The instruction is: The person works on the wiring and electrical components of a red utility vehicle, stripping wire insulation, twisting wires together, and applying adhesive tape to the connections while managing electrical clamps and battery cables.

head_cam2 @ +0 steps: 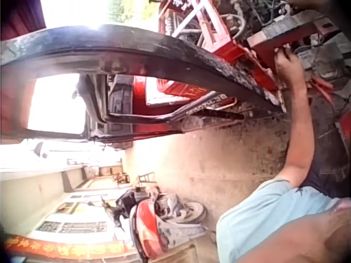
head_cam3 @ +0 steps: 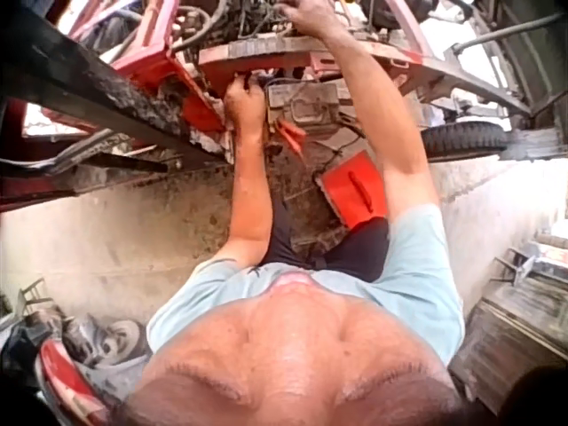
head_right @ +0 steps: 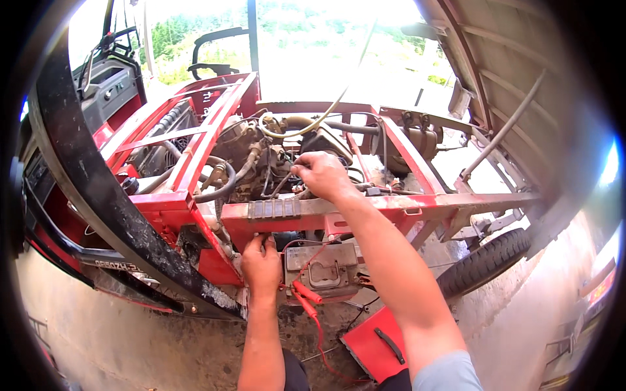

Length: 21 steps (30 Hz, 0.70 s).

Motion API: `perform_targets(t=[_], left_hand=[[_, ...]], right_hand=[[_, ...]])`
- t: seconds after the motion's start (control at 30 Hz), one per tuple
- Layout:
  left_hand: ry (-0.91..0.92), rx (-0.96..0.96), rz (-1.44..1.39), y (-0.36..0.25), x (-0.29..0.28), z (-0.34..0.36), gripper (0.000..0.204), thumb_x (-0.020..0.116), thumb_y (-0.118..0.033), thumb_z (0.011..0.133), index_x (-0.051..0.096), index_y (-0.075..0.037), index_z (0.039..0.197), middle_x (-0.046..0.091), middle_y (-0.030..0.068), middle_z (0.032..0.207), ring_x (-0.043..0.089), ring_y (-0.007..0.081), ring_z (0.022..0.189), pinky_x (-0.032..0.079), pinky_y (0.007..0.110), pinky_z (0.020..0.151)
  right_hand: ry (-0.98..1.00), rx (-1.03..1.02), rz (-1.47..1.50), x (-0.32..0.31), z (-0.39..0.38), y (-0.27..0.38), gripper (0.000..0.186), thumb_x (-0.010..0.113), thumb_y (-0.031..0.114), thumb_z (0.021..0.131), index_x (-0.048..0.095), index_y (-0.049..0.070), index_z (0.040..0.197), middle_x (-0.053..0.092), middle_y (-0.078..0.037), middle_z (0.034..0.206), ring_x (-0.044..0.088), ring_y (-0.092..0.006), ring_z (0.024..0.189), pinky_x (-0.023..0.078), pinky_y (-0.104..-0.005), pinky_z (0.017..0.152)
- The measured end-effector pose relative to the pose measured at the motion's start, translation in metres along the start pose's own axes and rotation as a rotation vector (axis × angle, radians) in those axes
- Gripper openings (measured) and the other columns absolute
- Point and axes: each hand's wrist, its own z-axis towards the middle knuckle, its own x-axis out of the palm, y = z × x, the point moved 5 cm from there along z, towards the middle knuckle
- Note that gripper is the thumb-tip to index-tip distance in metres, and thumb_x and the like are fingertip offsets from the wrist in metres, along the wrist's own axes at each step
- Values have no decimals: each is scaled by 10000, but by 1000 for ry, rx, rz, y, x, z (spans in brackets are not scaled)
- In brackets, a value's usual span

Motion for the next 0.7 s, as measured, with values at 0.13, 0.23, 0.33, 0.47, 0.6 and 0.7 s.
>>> perform_targets(t=[0.13,0.23,0.33,0.47,0.6,0.7], left_hand=[[123,-101,-81,-9,-6,5,206,673,-150,948,754,3,1061,741,232,953,724,401,887,552,448,797],[169,-94,-197,-10,-3,6,191,674,-148,973,745,17,1038,726,154,852,665,245,784,526,368,732],[203,-123,-289,-3,-6,6,196,672,-151,991,741,25,1040,736,122,817,650,157,733,518,333,710],[288,-195,-374,-5,-10,6,216,679,-166,999,738,29,1069,754,117,841,664,150,745,533,335,728],[577,-257,-649,-51,-14,-10,191,668,-154,1020,740,23,1012,624,-13,723,541,60,684,464,264,634],[699,-159,-686,-95,-1,-39,147,656,-111,1027,728,17,1026,627,-27,791,544,60,704,448,230,650]], right_hand=[[-369,138,-81,-7,11,-28,308,674,315,966,764,26,912,736,-241,939,706,-411,955,528,-511,864],[-478,550,884,-13,13,-84,296,585,299,1061,699,26,1073,643,-58,743,651,-209,700,578,-414,703],[-388,332,1340,-42,-2,-72,402,540,417,1090,613,23,1128,552,-2,736,572,-128,651,603,-382,712],[-270,76,1132,-86,-43,-24,324,545,378,1095,616,63,1115,513,20,761,550,-124,705,545,-375,895],[-541,63,937,-120,-120,8,214,571,227,1090,667,38,1115,651,-39,969,644,-162,915,538,-357,918],[-691,153,827,-133,-195,4,209,604,205,1075,685,15,1110,680,-32,989,646,-135,952,536,-298,911]])
